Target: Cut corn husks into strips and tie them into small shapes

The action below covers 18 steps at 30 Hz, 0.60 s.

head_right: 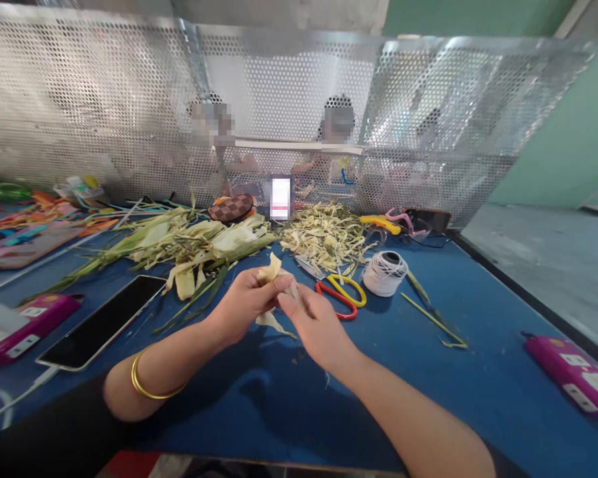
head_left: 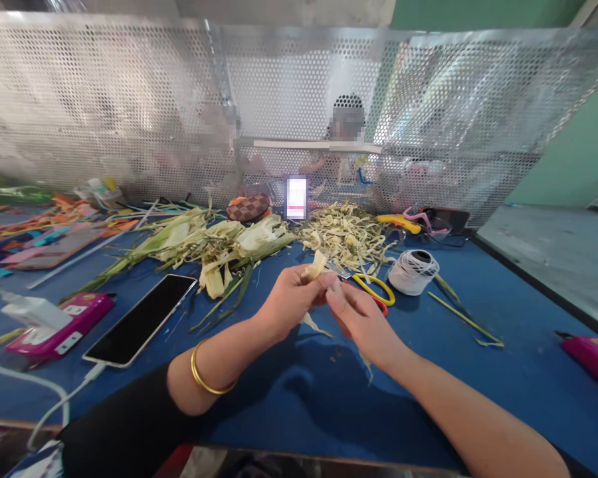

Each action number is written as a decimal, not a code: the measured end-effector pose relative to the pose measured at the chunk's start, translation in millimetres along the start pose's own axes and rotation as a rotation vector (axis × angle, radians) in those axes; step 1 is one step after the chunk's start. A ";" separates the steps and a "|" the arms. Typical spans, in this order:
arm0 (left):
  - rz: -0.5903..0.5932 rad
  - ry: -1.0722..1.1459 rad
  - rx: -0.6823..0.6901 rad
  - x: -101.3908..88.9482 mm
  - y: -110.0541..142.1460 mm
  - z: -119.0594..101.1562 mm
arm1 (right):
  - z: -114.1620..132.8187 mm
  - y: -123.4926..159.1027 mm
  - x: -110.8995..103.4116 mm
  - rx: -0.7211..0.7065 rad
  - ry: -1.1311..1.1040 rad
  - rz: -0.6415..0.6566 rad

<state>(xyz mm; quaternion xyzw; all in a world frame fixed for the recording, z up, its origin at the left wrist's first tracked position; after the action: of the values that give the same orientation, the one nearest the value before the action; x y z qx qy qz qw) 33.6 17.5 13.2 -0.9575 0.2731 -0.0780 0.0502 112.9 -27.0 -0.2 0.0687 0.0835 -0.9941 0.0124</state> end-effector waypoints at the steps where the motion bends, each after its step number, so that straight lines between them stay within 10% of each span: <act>1: -0.011 0.005 -0.012 -1.2 -0.3 1.7 | 5.4 0.5 -1.8 -0.062 0.089 -0.019; 9: -0.145 0.126 -0.111 -12.9 -0.2 10.7 | 12.1 2.6 -15.3 -0.171 0.512 -0.151; 18: 0.111 0.211 -0.158 7.4 3.6 5.5 | -12.2 -3.0 -5.5 0.127 -0.251 -0.048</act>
<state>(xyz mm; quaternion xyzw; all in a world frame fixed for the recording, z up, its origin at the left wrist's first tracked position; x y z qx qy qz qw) 39.0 10.8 8.2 -0.9283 0.3348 -0.1538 -0.0502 119.8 -21.9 -10.9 -0.0575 0.0197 -0.9981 -0.0056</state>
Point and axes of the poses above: each hand's wrist, its own y-axis away from the middle knuckle, its own x-axis out of the palm, z = x × y, the point moved 8 cm from there along -y, towards the middle knuckle, and after that the axes turned 2 degrees about x, right-handed, at the moved point
